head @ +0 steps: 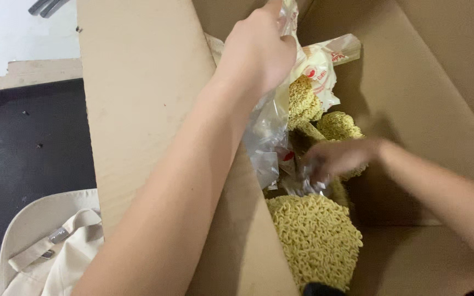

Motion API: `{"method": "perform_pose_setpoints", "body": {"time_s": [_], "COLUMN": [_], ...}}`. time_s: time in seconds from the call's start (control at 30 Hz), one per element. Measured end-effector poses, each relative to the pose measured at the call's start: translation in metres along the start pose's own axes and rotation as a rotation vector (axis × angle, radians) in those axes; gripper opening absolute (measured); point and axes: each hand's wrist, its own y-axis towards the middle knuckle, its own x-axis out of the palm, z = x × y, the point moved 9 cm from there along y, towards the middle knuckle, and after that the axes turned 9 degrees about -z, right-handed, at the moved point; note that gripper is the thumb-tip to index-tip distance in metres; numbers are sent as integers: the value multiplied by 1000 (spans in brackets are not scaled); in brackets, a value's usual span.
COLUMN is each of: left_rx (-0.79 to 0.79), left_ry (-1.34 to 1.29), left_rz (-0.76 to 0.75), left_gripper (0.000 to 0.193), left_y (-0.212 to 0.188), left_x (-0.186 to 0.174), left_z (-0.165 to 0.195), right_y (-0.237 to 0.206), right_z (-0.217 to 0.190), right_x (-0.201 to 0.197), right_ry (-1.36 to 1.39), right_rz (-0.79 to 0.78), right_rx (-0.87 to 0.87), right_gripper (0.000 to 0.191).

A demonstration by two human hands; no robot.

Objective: The person transfers instant noodle blocks and seasoning packets from a large cardboard box into a clear plastic bag. They repeatedly reach into the box, pick up the items, and place them into the bag held open with the other hand.

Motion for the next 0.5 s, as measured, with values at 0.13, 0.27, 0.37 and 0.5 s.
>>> {"method": "perform_pose_setpoints", "body": {"time_s": [0.13,0.27,0.37,0.5], "left_rx": [64,87,60,114], "left_ry": [-20,13,13,-17], "left_rz": [20,36,6,84], "left_gripper": [61,52,46,54], "left_y": [6,10,11,8], "left_x": [1,3,8,-1], "left_z": [0,-3,-7,-1], "right_y": [-61,-106,-122,-132], "right_z": [-9,-48,-2,8], "right_x": [-60,-86,-95,-99], "right_ry": [-33,-23,529,946], "right_rz": [406,688,855,900], "right_rx": [193,-307,-153,-338], "right_gripper": [51,60,50,30]}}
